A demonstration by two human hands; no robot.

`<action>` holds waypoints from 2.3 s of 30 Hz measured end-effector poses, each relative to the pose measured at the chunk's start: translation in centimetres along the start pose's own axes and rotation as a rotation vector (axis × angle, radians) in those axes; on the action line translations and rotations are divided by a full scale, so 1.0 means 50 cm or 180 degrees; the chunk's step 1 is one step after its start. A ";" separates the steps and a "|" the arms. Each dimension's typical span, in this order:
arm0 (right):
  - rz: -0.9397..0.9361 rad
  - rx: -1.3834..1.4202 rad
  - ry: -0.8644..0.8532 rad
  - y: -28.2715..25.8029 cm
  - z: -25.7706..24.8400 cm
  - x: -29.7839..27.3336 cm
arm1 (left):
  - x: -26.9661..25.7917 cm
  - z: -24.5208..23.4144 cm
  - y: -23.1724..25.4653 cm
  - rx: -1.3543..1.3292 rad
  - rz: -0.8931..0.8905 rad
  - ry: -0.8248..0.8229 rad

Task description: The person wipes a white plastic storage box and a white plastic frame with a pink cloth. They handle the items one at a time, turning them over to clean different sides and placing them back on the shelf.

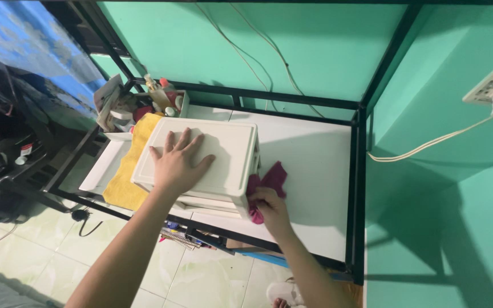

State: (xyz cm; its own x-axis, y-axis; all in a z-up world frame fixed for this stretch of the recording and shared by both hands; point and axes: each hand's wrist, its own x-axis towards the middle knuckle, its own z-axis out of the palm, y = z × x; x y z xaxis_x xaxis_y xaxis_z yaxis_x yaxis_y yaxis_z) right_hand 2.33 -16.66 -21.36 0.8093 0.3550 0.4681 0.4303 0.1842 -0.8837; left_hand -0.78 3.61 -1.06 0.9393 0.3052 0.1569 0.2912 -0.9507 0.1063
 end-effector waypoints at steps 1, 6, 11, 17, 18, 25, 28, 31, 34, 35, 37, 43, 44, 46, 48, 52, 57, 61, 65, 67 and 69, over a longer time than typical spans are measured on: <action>0.0326 0.0155 -0.0201 0.012 -0.033 0.009 | 0.000 0.000 0.000 0.0008 -0.0005 -0.0043; 0.1487 0.2175 0.0854 -0.037 -0.099 0.149 | 0.006 -0.001 -0.008 0.0067 0.0086 -0.0019; 0.1764 0.0955 0.0611 -0.068 0.024 0.154 | 0.004 0.002 -0.011 0.0116 0.0129 -0.0007; 0.0864 -0.0347 0.0185 -0.041 -0.062 0.133 | 0.002 0.003 -0.008 0.0051 0.0110 0.0001; 0.0471 -0.0762 0.0435 -0.060 -0.084 0.147 | 0.003 0.002 -0.007 0.0053 0.0093 0.0015; 0.0968 -0.1250 0.1161 -0.171 -0.109 0.207 | 0.002 -0.003 -0.006 -0.0015 0.0070 0.0014; 0.0232 -0.1300 0.1012 -0.142 -0.066 0.201 | 0.002 -0.007 -0.004 -0.0028 0.0042 -0.0011; 0.0202 -0.2281 -0.0268 -0.112 -0.003 0.187 | 0.000 -0.006 -0.004 -0.0023 0.0051 0.0000; -0.0099 -0.3350 -0.0353 -0.106 0.014 0.189 | 0.003 -0.009 -0.007 -0.0017 0.0077 0.0033; -0.0225 -0.3254 -0.0407 -0.108 0.011 0.193 | 0.007 -0.009 -0.007 -0.0023 0.0071 0.0039; -0.0434 -0.3039 -0.0577 -0.120 0.005 0.184 | -0.006 -0.004 -0.007 -0.0057 -0.0027 -0.0004; 0.0945 -0.3197 -0.1460 -0.174 -0.014 0.148 | 0.001 -0.003 -0.009 0.0023 0.0080 0.0024; 0.0443 -0.3416 -0.1411 -0.166 -0.023 0.160 | 0.003 -0.002 -0.011 0.0042 0.0124 0.0026; -0.0590 -0.3811 -0.1285 -0.143 -0.038 0.208 | 0.006 -0.002 -0.014 0.0059 0.0142 0.0024; -0.0724 -0.3961 -0.1324 -0.125 -0.036 0.231 | 0.005 -0.001 -0.012 0.0053 0.0090 0.0002; -0.1046 -0.4034 -0.1648 -0.125 -0.036 0.217 | 0.009 0.002 -0.010 0.0030 0.0021 0.0117; -0.0738 -0.3043 -0.2049 -0.163 -0.040 0.149 | 0.004 -0.005 -0.005 -0.0045 -0.0081 0.0057; -0.1036 -0.3434 -0.2112 -0.159 -0.054 0.153 | 0.003 -0.002 -0.008 0.0019 0.0020 0.0098; -0.0621 -0.3882 -0.1841 -0.154 -0.048 0.237 | 0.006 -0.006 -0.005 0.0028 0.0006 0.0056; -0.0435 -0.3565 -0.1694 -0.155 -0.029 0.238 | 0.003 -0.010 -0.003 0.0022 -0.0078 0.0020; -0.0235 -0.2929 -0.1474 -0.155 -0.038 0.194 | 0.000 -0.008 0.000 -0.0034 -0.0212 0.0018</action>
State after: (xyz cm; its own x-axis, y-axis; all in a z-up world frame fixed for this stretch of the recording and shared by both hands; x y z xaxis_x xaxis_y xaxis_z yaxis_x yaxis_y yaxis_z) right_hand 7.59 -16.37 -9.99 0.6190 0.7251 0.3016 0.7696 -0.4837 -0.4168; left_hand -0.87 3.61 -0.66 0.9168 0.3683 0.1546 0.3511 -0.9276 0.1273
